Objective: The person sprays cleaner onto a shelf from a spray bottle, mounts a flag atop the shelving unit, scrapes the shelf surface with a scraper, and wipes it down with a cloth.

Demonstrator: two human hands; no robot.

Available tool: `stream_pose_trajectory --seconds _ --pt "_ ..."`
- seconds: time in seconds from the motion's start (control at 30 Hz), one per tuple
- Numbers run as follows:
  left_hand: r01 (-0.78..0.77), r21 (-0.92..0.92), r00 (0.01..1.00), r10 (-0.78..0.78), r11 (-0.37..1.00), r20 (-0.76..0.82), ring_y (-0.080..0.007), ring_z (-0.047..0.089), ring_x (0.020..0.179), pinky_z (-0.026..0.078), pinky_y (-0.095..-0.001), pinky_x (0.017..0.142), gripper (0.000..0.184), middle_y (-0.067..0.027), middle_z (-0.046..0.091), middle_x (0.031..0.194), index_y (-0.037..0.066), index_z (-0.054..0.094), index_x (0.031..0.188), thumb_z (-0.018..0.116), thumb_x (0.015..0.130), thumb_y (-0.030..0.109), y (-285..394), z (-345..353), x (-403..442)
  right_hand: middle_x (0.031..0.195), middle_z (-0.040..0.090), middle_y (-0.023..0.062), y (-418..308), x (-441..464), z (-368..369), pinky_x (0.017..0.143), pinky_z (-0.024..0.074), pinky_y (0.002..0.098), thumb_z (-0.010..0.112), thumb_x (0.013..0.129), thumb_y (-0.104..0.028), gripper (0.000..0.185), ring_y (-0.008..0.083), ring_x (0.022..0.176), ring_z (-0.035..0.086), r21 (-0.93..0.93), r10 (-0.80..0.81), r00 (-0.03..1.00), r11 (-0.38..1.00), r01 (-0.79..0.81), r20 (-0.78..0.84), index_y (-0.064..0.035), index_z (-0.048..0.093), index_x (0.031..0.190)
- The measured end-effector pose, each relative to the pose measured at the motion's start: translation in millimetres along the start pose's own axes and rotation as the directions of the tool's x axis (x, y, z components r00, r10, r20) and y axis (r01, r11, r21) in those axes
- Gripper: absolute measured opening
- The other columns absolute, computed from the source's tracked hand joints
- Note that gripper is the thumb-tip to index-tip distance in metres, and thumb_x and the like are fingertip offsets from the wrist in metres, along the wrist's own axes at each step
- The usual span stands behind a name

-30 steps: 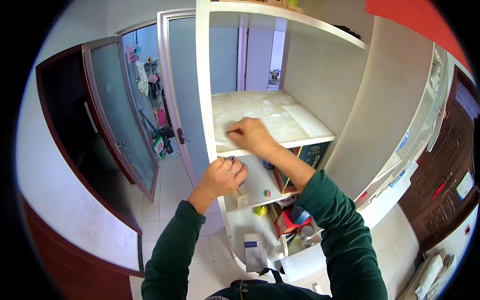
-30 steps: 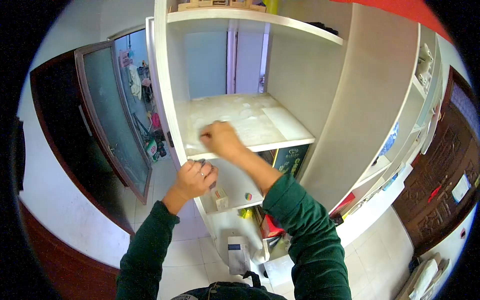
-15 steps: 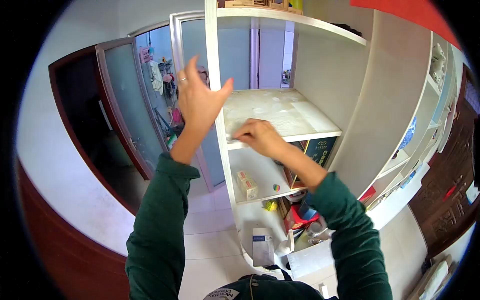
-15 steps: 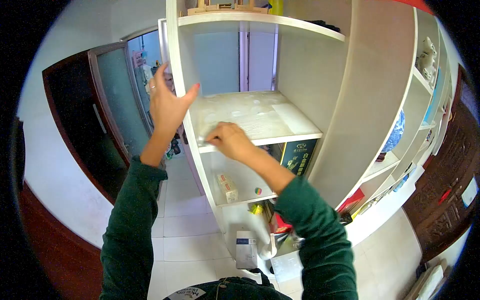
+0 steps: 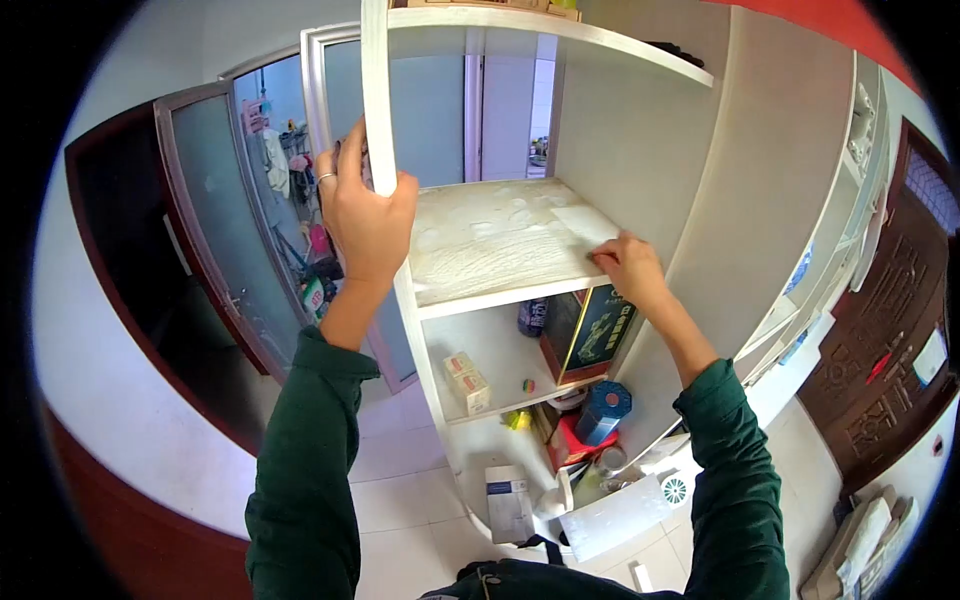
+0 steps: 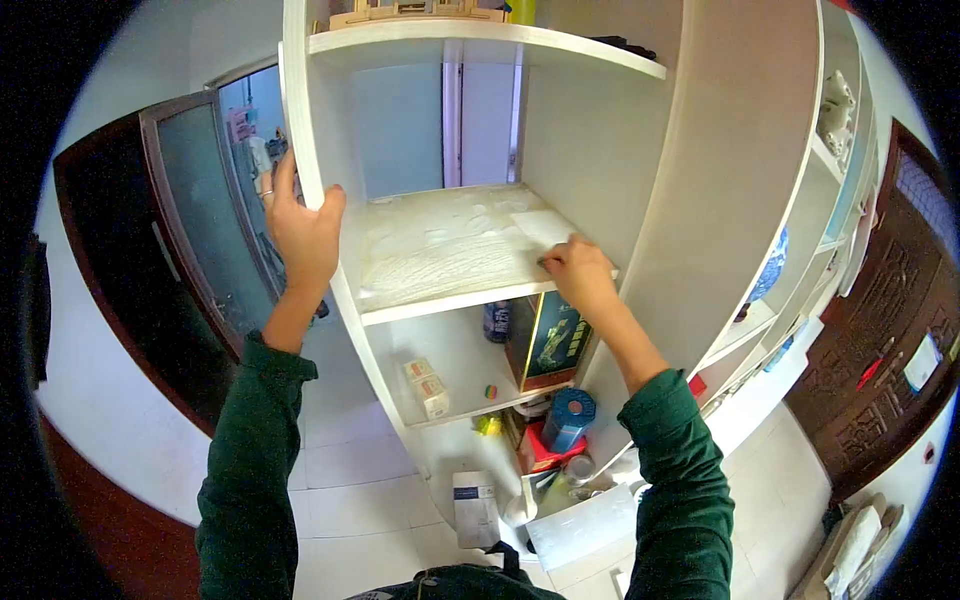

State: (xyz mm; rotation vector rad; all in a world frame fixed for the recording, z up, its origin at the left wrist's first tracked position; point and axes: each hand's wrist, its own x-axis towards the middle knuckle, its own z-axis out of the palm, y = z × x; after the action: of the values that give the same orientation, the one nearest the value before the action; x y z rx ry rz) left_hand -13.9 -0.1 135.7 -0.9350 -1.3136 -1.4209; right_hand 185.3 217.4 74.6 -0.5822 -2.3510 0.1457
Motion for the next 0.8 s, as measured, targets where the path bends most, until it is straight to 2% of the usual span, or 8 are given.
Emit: stream_pose_trajectory --seconds 0.1,0.23,0.27,0.33,0.5,0.67,0.73,0.8 --pt "0.013 0.005 1.000 -0.013 1.000 -0.001 -0.0298 0.052 0.093 0.043 -0.0380 0.083 0.054 -0.0130 0.052 0.102 0.008 0.052 0.116 0.059 0.063 0.007 0 0 -1 0.078 0.057 0.0185 -21 -6 24 0.072 0.0474 0.0401 0.052 0.079 -0.012 0.014 0.0315 0.079 0.057 -0.177 -0.117 0.993 0.978 0.111 -0.020 -0.0062 0.065 0.078" --pt "0.056 -0.018 0.998 -0.056 0.998 0.009 -0.0276 0.054 0.091 0.043 -0.0369 0.081 0.054 -0.0121 0.051 0.102 0.007 0.052 0.117 0.058 0.064 0.006 8 -4 -1 0.081 0.056 0.0182 -91 -18 46 0.073 0.0463 0.0391 0.058 0.076 -0.007 0.014 0.0332 0.078 0.055 0.133 -0.311 0.945 0.937 0.322 -0.100 -0.0053 0.066 0.087" --pt "0.053 -0.028 0.999 -0.053 0.998 0.015 -0.0276 0.054 0.091 0.043 -0.0369 0.081 0.054 -0.0121 0.051 0.102 0.007 0.052 0.117 0.058 0.064 0.006 9 -4 -2 0.080 0.056 0.0174 -83 -16 44 0.073 0.0464 0.0383 0.059 0.075 -0.007 0.014 0.0325 0.078 0.055 0.209 -0.300 0.949 0.926 0.314 -0.096 -0.0060 0.067 0.087" --pt "0.076 -0.006 0.997 -0.076 0.997 0.009 -0.0266 0.055 0.091 0.044 -0.0365 0.081 0.054 -0.0119 0.051 0.103 0.007 0.051 0.118 0.058 0.064 0.006 7 -3 -1 0.079 0.058 0.0168 -30 -4 16 0.072 0.0477 0.0367 0.061 0.075 -0.011 0.013 0.0312 0.076 0.057 -0.317 -0.267 0.959 0.906 0.282 0.092 -0.0072 0.068 0.086" --pt "0.024 -0.079 0.999 -0.026 0.997 -0.025 -0.0284 0.055 0.089 0.044 -0.0360 0.080 0.054 -0.0128 0.051 0.101 0.008 0.053 0.117 0.058 0.063 0.006 -3 2 -2 0.079 0.062 0.0173 43 37 23 0.065 0.0492 0.0366 0.064 0.074 -0.018 0.015 0.0302 0.069 0.062 -0.059 0.101 0.993 0.994 -0.097 0.058 -0.0095 0.070 0.085" --pt "0.011 -0.011 1.000 -0.011 1.000 -0.020 -0.0289 0.054 0.087 0.044 -0.0359 0.079 0.054 -0.0132 0.051 0.098 0.009 0.054 0.116 0.058 0.062 0.006 -2 1 0 0.077 0.059 0.0149 -53 34 55 0.068 0.0471 0.0367 0.064 0.072 -0.015 0.014 0.0296 0.070 0.058 0.172 -0.334 0.943 0.929 0.327 0.012 -0.0099 0.069 0.084" --pt "0.030 -0.031 0.999 -0.031 0.999 -0.013 -0.0287 0.055 0.087 0.045 -0.0356 0.078 0.054 -0.0130 0.051 0.098 0.009 0.054 0.116 0.058 0.062 0.006 -2 1 -4 0.078 0.062 0.0167 -1 52 62 0.071 0.0474 0.0381 0.061 0.074 -0.013 0.014 0.0307 0.073 0.058 -0.017 -0.318 0.947 0.948 0.319 0.041 -0.0095 0.069 0.086" --pt "0.045 -0.088 0.999 -0.047 0.995 -0.024 -0.0284 0.055 0.086 0.045 -0.0350 0.077 0.054 -0.0124 0.051 0.098 0.009 0.054 0.116 0.058 0.062 0.005 -1 2 -1 0.082 0.063 0.0190 46 78 42 0.071 0.0486 0.0393 0.059 0.076 -0.015 0.016 0.0315 0.078 0.060 -0.148 0.131 0.970 0.984 -0.101 0.207 -0.0076 0.069 0.087"
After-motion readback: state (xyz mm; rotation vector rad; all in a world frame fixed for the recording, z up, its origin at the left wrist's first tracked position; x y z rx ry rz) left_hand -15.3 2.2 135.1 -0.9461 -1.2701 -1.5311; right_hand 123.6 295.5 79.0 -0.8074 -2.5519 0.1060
